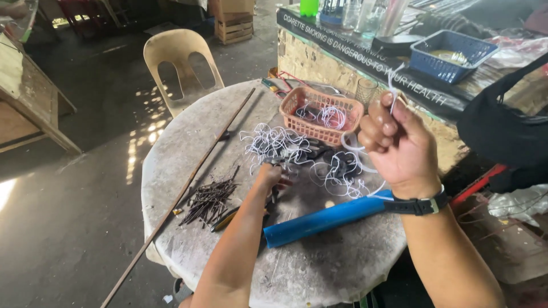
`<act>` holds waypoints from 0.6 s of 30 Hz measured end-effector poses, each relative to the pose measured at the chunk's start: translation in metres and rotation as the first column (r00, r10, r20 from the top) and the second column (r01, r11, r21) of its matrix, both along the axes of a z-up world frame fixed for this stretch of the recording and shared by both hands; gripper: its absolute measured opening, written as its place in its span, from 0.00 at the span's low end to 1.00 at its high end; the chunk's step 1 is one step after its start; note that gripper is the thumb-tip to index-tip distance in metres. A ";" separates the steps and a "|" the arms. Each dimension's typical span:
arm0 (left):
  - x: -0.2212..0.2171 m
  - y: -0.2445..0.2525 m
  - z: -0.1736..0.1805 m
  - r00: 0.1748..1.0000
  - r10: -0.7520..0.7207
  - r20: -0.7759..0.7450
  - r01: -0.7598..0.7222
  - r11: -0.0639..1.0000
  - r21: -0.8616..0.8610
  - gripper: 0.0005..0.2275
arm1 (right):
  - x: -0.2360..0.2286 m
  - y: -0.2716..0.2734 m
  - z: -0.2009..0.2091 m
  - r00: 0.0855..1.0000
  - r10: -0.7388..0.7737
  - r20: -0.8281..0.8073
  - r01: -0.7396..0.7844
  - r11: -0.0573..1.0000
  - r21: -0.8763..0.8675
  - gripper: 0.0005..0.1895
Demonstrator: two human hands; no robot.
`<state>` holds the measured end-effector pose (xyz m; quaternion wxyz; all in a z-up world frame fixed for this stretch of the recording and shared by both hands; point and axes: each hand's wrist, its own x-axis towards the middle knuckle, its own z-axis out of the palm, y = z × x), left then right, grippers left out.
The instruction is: Assembling candle wicks by attaching metal sustainers using pliers.
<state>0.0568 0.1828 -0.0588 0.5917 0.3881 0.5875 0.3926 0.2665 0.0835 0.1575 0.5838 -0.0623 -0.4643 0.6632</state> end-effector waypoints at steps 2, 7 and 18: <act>-0.011 0.009 -0.011 0.985 -0.036 -0.167 0.030 0.999 -0.038 0.13 | -0.001 0.001 0.002 0.999 0.028 -0.028 -0.028 0.999 0.022 0.04; -0.023 -0.053 0.068 0.941 0.112 -0.320 -0.050 0.979 0.198 0.09 | -0.009 0.002 0.003 0.983 0.141 -0.113 -0.144 0.989 -0.016 0.04; -0.006 -0.163 0.115 0.955 -0.155 0.252 -0.133 0.538 0.832 0.19 | -0.059 -0.005 0.007 0.922 0.257 -0.290 -0.286 0.956 -0.063 0.01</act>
